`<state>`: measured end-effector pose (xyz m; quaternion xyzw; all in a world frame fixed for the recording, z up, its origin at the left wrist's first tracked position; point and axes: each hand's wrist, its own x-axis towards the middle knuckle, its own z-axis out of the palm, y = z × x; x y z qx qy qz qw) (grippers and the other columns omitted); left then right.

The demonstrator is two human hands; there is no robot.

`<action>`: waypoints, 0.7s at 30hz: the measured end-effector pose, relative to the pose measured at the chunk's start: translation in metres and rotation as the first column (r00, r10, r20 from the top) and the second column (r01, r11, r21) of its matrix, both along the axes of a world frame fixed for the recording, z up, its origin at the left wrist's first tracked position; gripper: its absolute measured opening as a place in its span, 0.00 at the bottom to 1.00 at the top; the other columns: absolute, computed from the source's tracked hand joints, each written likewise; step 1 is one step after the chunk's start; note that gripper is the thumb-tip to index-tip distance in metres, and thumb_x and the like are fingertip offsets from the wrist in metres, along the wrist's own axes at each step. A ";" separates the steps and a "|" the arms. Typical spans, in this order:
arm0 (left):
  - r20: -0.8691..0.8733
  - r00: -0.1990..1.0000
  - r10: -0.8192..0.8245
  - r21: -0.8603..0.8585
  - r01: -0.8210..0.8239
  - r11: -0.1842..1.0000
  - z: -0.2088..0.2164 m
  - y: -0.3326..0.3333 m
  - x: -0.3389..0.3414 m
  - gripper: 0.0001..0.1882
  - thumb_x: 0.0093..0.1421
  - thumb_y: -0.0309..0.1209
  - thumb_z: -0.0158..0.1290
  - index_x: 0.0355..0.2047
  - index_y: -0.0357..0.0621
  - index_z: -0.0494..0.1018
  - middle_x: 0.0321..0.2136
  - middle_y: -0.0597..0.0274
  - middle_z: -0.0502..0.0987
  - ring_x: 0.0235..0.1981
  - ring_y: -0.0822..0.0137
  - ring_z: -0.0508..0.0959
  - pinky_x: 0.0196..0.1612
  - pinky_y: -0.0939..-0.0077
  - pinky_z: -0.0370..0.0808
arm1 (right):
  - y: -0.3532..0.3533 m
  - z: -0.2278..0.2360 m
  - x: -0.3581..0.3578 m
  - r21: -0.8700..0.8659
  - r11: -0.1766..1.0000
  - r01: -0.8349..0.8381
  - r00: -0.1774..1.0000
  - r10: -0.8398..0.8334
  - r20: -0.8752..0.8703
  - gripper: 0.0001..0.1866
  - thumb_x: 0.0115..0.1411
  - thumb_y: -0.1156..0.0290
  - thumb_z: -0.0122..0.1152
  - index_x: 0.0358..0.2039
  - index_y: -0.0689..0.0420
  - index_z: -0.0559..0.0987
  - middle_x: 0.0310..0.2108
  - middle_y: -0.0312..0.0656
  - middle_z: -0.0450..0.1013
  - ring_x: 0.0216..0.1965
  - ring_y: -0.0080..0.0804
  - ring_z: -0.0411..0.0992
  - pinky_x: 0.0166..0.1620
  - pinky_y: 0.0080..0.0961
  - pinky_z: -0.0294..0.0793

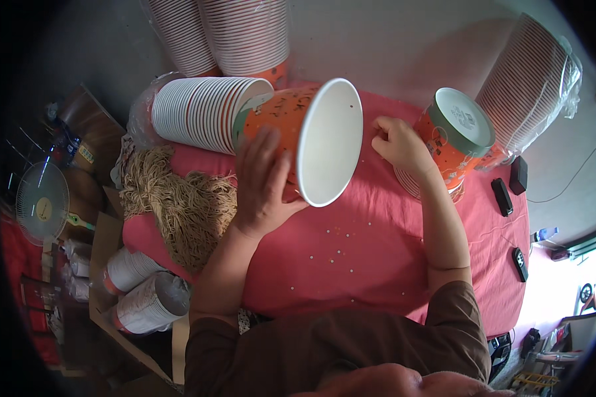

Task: Attaching string handles to decorative paper buckets.

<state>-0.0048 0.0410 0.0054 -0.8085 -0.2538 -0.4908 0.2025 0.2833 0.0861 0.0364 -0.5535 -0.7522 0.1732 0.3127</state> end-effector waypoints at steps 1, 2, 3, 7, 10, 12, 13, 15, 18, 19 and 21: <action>0.028 1.000 -0.008 -0.029 0.009 1.000 0.001 0.001 -0.001 0.61 0.36 0.46 0.77 0.66 0.44 0.54 0.65 0.40 0.58 0.66 0.39 0.60 0.65 0.37 0.56 | -0.002 0.002 0.000 0.010 1.000 0.008 1.000 -0.008 0.012 0.11 0.51 0.74 0.57 0.33 0.66 0.78 0.28 0.53 0.77 0.32 0.48 0.77 0.37 0.39 0.75; 0.056 0.998 -0.016 -0.057 0.019 0.998 0.002 0.001 -0.001 0.61 0.36 0.46 0.76 0.66 0.42 0.53 0.65 0.39 0.57 0.66 0.39 0.59 0.65 0.38 0.56 | -0.003 0.003 0.000 0.021 1.000 0.015 1.000 -0.016 0.023 0.11 0.51 0.73 0.57 0.34 0.66 0.79 0.30 0.54 0.78 0.33 0.50 0.78 0.38 0.41 0.75; 0.082 0.996 -0.034 -0.073 0.040 0.997 -0.001 0.004 -0.002 0.62 0.36 0.44 0.77 0.66 0.39 0.52 0.65 0.39 0.56 0.66 0.39 0.59 0.66 0.41 0.58 | -0.001 0.001 0.000 0.016 1.000 0.011 1.000 -0.011 0.022 0.11 0.51 0.73 0.57 0.34 0.66 0.79 0.30 0.54 0.78 0.33 0.50 0.78 0.38 0.41 0.75; 0.223 0.964 -0.146 -0.215 0.195 0.957 0.001 0.002 0.002 0.65 0.36 0.40 0.78 0.68 0.36 0.47 0.65 0.38 0.54 0.66 0.42 0.60 0.65 0.50 0.63 | -0.006 0.006 -0.005 -0.097 0.995 -0.003 0.990 0.017 0.138 0.11 0.52 0.72 0.60 0.32 0.66 0.80 0.31 0.57 0.77 0.36 0.56 0.76 0.40 0.45 0.75; 0.398 0.889 -0.227 -0.317 0.366 0.875 -0.011 0.006 0.005 0.67 0.38 0.41 0.78 0.68 0.37 0.44 0.65 0.40 0.55 0.65 0.45 0.62 0.64 0.51 0.65 | -0.007 0.002 -0.006 -0.140 0.990 -0.009 0.983 0.035 0.180 0.10 0.51 0.71 0.63 0.31 0.65 0.82 0.31 0.58 0.77 0.36 0.57 0.76 0.40 0.46 0.75; 0.433 0.867 -0.245 -0.351 0.413 0.841 -0.012 0.004 0.006 0.66 0.41 0.43 0.76 0.69 0.37 0.42 0.64 0.41 0.56 0.64 0.48 0.63 0.64 0.52 0.66 | -0.011 0.001 -0.005 -0.051 0.997 -0.065 0.976 0.074 0.207 0.10 0.51 0.72 0.62 0.31 0.66 0.81 0.31 0.58 0.77 0.36 0.57 0.76 0.40 0.46 0.75; 0.489 0.836 -0.251 -0.402 0.471 0.785 -0.013 0.005 0.006 0.65 0.42 0.43 0.76 0.69 0.37 0.42 0.64 0.43 0.57 0.64 0.50 0.63 0.64 0.53 0.66 | -0.006 -0.006 -0.003 -0.039 0.995 -0.090 0.976 0.096 0.197 0.09 0.52 0.74 0.61 0.31 0.66 0.81 0.31 0.58 0.77 0.35 0.57 0.76 0.39 0.46 0.76; 0.544 0.801 -0.250 -0.446 0.529 0.722 -0.016 0.008 0.006 0.64 0.43 0.44 0.75 0.68 0.37 0.43 0.63 0.45 0.58 0.64 0.51 0.63 0.64 0.53 0.65 | -0.003 -0.001 -0.002 -0.168 0.984 -0.063 0.981 0.092 0.169 0.08 0.52 0.74 0.61 0.30 0.65 0.81 0.31 0.58 0.77 0.35 0.57 0.76 0.39 0.45 0.76; 0.581 0.777 -0.242 -0.458 0.558 0.692 -0.018 0.011 0.006 0.62 0.45 0.44 0.74 0.68 0.38 0.43 0.62 0.47 0.59 0.64 0.54 0.63 0.65 0.55 0.63 | -0.007 0.007 -0.003 -0.198 0.979 -0.052 0.991 0.076 0.115 0.06 0.53 0.75 0.60 0.29 0.64 0.80 0.30 0.56 0.77 0.34 0.55 0.77 0.37 0.43 0.76; 0.622 0.751 -0.221 -0.478 0.588 0.652 -0.018 0.011 0.008 0.62 0.45 0.44 0.74 0.68 0.38 0.43 0.61 0.48 0.60 0.64 0.55 0.63 0.66 0.56 0.62 | -0.009 0.008 -0.002 -0.098 0.993 -0.065 0.994 0.074 0.086 0.06 0.54 0.75 0.60 0.30 0.63 0.80 0.29 0.54 0.78 0.33 0.53 0.77 0.35 0.42 0.76; 0.661 0.724 -0.199 -0.496 0.620 0.609 -0.019 0.011 0.011 0.61 0.46 0.43 0.74 0.68 0.38 0.44 0.61 0.48 0.60 0.63 0.55 0.63 0.66 0.56 0.61 | -0.006 0.003 0.005 0.035 0.998 -0.054 0.996 0.052 0.075 0.06 0.55 0.74 0.60 0.32 0.62 0.79 0.29 0.52 0.78 0.32 0.52 0.77 0.35 0.42 0.75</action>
